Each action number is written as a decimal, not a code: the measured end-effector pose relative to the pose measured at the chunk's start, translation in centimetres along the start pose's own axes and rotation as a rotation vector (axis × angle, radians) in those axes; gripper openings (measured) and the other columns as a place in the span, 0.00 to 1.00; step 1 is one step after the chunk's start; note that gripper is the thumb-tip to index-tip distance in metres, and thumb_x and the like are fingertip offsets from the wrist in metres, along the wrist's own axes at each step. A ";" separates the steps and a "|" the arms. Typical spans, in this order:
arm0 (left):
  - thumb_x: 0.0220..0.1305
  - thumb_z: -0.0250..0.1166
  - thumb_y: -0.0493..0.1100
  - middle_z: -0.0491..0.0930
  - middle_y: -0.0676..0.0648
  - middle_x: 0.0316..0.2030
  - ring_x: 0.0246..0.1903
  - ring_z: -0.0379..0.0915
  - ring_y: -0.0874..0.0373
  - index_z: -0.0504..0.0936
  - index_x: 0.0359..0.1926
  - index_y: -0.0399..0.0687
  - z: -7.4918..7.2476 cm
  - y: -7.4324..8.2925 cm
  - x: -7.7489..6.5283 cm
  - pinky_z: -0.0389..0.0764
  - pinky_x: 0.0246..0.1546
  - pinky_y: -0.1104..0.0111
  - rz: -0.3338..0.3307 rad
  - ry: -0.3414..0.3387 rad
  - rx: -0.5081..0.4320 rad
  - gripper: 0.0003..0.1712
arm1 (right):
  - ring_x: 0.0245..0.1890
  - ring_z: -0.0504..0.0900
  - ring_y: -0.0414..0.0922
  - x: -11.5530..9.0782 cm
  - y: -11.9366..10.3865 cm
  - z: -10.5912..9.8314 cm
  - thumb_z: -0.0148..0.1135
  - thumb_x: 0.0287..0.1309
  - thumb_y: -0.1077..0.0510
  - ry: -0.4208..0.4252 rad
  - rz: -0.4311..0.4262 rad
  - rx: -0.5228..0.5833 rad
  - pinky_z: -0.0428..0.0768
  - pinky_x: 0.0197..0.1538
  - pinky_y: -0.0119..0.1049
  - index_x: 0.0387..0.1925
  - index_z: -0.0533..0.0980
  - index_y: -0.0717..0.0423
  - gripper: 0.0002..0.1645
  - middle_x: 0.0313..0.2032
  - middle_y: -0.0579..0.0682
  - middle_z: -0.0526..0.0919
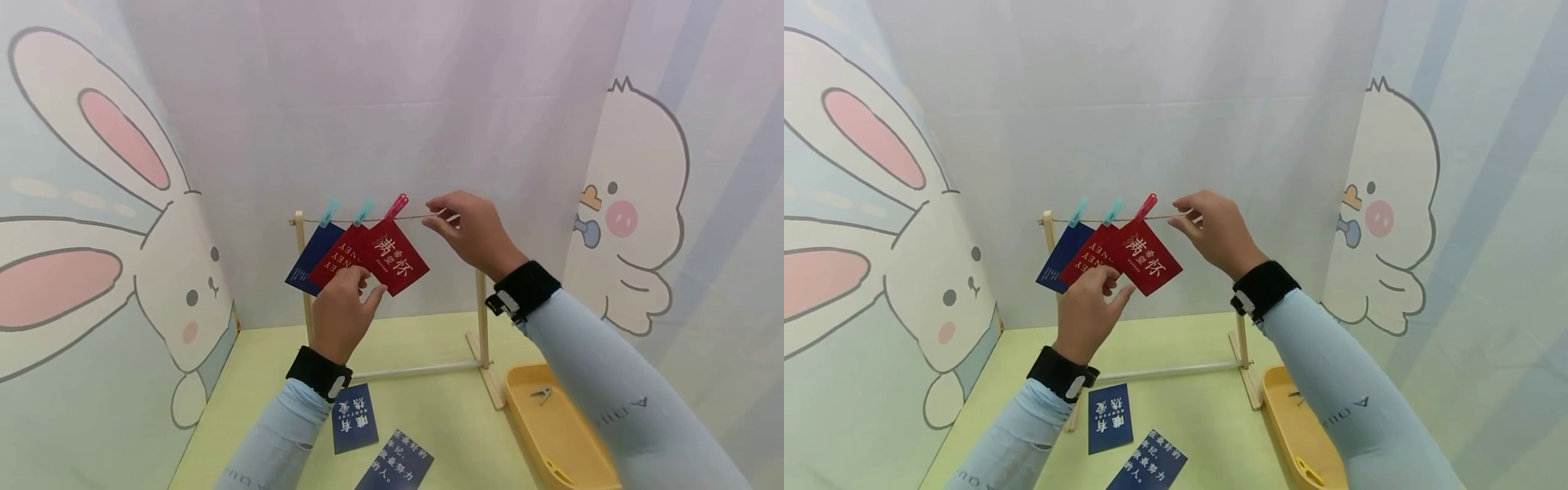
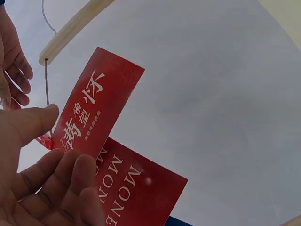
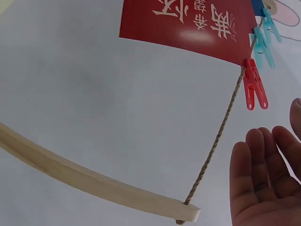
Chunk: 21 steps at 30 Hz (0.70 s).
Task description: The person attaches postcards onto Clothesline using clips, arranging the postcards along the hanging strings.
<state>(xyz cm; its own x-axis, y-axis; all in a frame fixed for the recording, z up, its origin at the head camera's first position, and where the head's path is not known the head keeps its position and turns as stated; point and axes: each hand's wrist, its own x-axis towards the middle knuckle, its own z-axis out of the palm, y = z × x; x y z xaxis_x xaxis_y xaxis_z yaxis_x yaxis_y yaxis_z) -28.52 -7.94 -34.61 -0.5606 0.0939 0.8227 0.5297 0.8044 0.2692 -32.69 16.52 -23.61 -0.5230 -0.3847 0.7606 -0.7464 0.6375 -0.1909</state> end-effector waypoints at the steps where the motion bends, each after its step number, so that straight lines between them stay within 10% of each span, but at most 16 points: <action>1: 0.54 0.70 0.54 0.81 0.50 0.33 0.30 0.72 0.63 0.79 0.45 0.46 0.2 0.2 -0.3 0.83 0.33 0.59 0.008 -0.010 -0.002 0.23 | 0.38 0.76 0.35 -0.6 0.0 -0.1 0.64 0.57 0.49 -0.002 0.001 0.000 0.82 0.41 0.37 0.51 0.77 0.53 0.22 0.43 0.48 0.81; 21: 0.54 0.68 0.58 0.82 0.53 0.39 0.34 0.75 0.61 0.81 0.46 0.51 4.5 3.8 -6.5 0.80 0.31 0.70 0.183 -0.211 0.058 0.22 | 0.38 0.76 0.40 -12.8 1.0 -0.7 0.68 0.54 0.50 -0.093 0.067 -0.078 0.84 0.36 0.41 0.47 0.79 0.52 0.19 0.41 0.45 0.80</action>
<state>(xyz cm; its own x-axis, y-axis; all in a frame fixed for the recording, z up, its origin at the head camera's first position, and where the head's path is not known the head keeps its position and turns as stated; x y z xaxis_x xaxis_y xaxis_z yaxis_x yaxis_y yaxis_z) -25.72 -2.87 -41.22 -0.5822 0.3558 0.7311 0.6005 0.7944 0.0916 -26.49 22.52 -33.09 -0.6092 -0.3974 0.6862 -0.6761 0.7125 -0.1876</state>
